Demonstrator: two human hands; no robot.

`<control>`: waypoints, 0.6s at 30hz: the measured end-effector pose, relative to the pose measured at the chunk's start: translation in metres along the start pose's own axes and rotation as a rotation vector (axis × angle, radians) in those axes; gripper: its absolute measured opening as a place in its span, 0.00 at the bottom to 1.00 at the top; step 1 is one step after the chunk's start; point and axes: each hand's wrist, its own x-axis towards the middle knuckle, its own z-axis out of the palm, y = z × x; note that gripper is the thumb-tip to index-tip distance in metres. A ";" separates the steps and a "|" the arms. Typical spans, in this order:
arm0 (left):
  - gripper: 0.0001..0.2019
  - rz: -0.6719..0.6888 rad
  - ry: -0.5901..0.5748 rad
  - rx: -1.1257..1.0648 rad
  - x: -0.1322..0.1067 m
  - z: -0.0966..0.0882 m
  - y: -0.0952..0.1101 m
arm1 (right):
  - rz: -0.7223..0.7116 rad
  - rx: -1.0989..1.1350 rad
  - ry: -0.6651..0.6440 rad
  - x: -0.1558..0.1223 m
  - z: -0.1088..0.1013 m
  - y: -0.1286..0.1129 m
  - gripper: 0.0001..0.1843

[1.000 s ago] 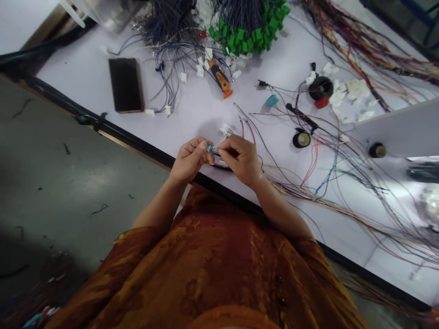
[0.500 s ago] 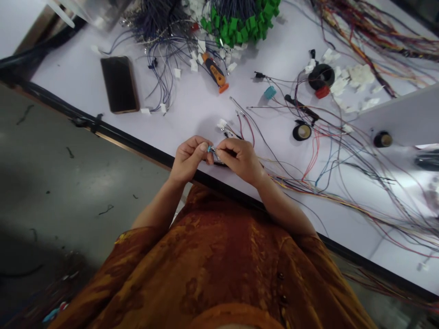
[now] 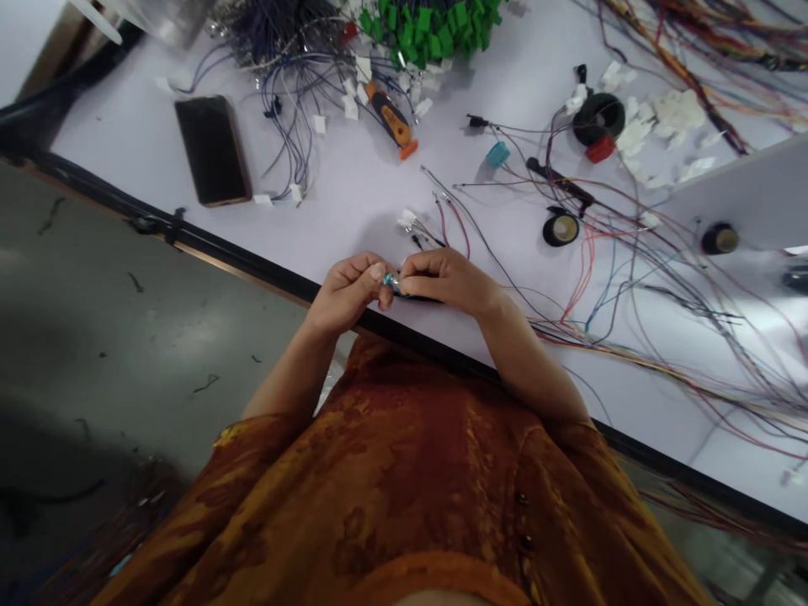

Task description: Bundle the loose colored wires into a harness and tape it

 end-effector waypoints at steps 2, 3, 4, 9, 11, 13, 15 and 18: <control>0.16 -0.034 -0.009 -0.016 -0.001 0.002 0.001 | -0.016 -0.015 -0.024 -0.001 -0.001 0.001 0.09; 0.16 -0.062 -0.018 -0.030 -0.002 0.003 0.002 | -0.028 -0.019 -0.043 -0.002 -0.002 0.002 0.09; 0.17 -0.095 -0.028 -0.051 -0.002 0.004 0.003 | -0.040 -0.017 -0.063 -0.002 -0.003 0.002 0.09; 0.16 -0.239 -0.053 -0.184 -0.001 0.006 0.003 | -0.040 0.004 -0.141 -0.002 -0.005 0.004 0.09; 0.16 -0.248 -0.049 -0.211 -0.001 0.004 0.002 | -0.036 0.018 -0.132 -0.001 -0.005 0.005 0.09; 0.18 -0.220 -0.039 -0.189 -0.001 0.004 0.000 | -0.042 0.030 -0.102 -0.001 -0.004 0.006 0.10; 0.18 -0.162 0.000 -0.105 -0.003 0.004 -0.003 | -0.051 0.009 -0.047 -0.001 0.001 0.007 0.10; 0.17 -0.005 0.117 0.054 -0.006 0.006 -0.008 | -0.087 -0.157 0.163 -0.004 0.015 0.007 0.11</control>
